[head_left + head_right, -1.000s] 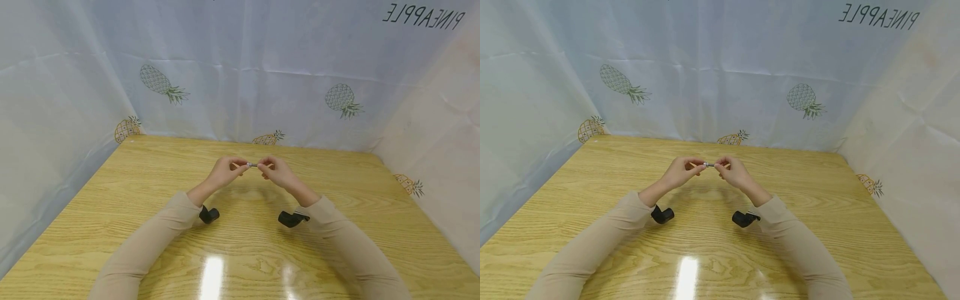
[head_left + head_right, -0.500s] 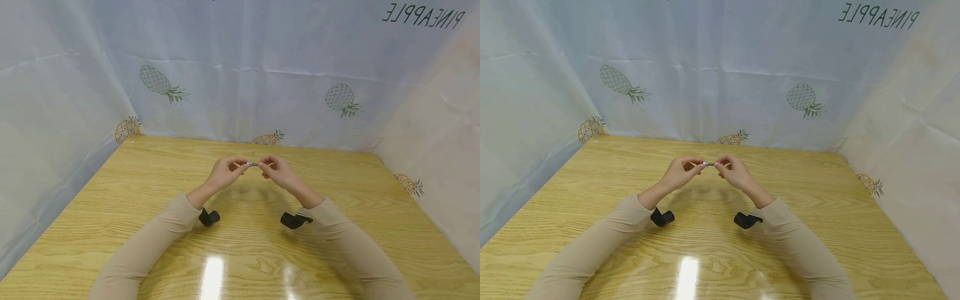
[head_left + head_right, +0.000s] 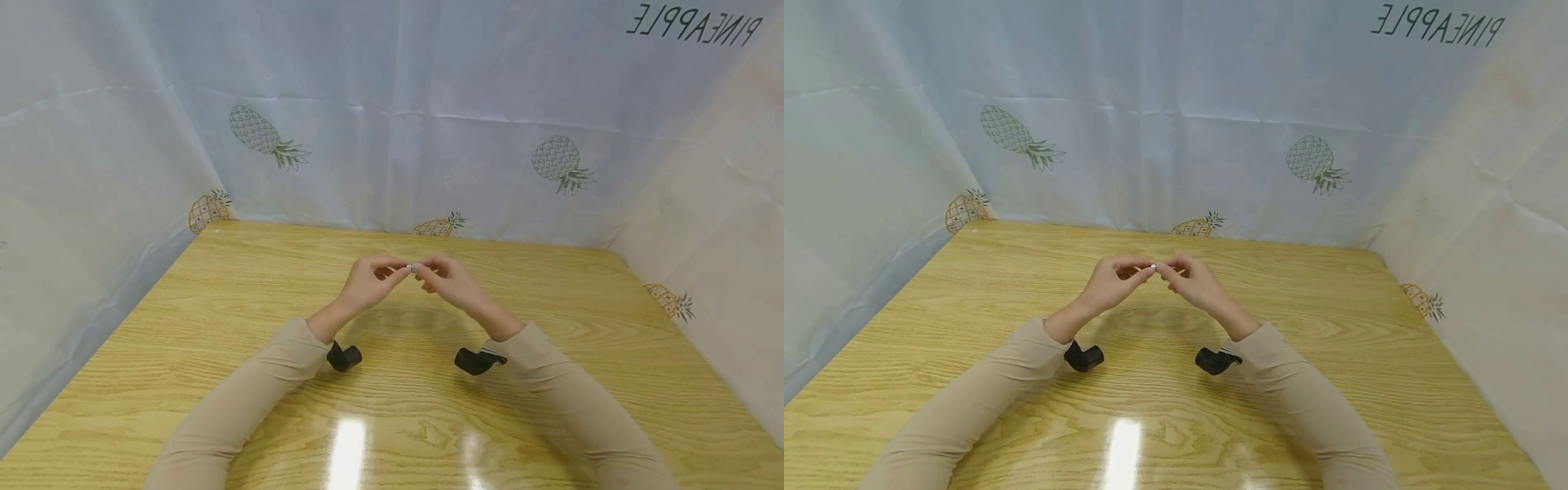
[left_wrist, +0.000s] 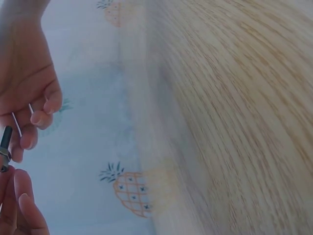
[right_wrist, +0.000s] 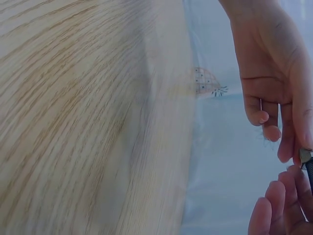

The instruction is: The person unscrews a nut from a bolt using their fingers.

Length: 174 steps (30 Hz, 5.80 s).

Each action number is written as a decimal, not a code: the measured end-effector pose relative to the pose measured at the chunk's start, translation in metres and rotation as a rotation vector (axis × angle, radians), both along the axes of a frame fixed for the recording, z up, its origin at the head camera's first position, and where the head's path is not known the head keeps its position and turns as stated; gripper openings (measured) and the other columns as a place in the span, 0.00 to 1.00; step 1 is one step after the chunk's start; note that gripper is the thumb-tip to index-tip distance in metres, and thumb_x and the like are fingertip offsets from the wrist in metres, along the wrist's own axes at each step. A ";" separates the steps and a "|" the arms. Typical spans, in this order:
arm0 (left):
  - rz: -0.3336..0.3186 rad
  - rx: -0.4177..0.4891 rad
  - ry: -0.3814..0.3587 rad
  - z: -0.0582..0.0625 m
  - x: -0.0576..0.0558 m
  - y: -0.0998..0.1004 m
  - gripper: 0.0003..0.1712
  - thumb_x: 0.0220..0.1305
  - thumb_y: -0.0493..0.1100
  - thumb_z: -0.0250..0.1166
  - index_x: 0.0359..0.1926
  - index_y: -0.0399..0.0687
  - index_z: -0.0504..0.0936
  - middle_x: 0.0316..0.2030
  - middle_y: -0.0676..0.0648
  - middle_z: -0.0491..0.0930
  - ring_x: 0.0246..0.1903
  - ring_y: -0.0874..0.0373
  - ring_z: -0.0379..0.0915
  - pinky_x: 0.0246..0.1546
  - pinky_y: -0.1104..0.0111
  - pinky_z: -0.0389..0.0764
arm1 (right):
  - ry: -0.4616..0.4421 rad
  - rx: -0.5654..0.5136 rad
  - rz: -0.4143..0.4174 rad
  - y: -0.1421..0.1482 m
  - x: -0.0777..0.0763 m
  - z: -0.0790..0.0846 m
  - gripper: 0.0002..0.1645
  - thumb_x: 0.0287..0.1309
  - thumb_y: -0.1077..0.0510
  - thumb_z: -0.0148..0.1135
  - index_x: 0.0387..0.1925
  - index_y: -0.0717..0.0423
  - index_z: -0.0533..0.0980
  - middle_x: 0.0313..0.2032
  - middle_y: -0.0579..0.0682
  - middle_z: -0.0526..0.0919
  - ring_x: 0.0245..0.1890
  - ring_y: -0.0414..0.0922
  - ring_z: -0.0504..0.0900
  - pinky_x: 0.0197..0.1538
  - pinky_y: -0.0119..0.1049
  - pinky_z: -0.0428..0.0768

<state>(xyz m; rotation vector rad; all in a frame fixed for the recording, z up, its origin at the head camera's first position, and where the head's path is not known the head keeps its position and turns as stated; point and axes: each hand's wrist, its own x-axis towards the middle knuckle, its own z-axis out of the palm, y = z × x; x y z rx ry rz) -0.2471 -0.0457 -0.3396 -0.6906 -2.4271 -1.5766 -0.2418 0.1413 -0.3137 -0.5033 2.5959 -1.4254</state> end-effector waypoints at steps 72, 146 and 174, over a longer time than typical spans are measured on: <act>-0.020 0.085 0.038 -0.006 0.000 0.002 0.12 0.62 0.41 0.63 0.43 0.38 0.85 0.40 0.40 0.84 0.33 0.52 0.80 0.34 0.72 0.80 | -0.087 -0.032 0.021 -0.003 -0.002 0.000 0.24 0.70 0.47 0.45 0.50 0.62 0.75 0.46 0.59 0.78 0.48 0.62 0.75 0.56 0.53 0.74; -0.021 0.143 -0.010 -0.008 0.001 0.001 0.14 0.62 0.40 0.63 0.45 0.36 0.83 0.42 0.36 0.83 0.32 0.46 0.80 0.32 0.73 0.79 | -0.001 0.006 -0.055 -0.007 -0.001 -0.001 0.23 0.61 0.51 0.59 0.54 0.57 0.71 0.53 0.57 0.75 0.49 0.53 0.77 0.52 0.50 0.78; -0.018 0.144 -0.003 -0.010 0.001 0.002 0.13 0.62 0.41 0.62 0.45 0.38 0.84 0.42 0.38 0.83 0.34 0.45 0.81 0.33 0.72 0.81 | -0.106 -0.005 0.029 -0.006 -0.002 -0.001 0.27 0.69 0.45 0.44 0.57 0.60 0.72 0.52 0.64 0.76 0.53 0.61 0.75 0.57 0.53 0.74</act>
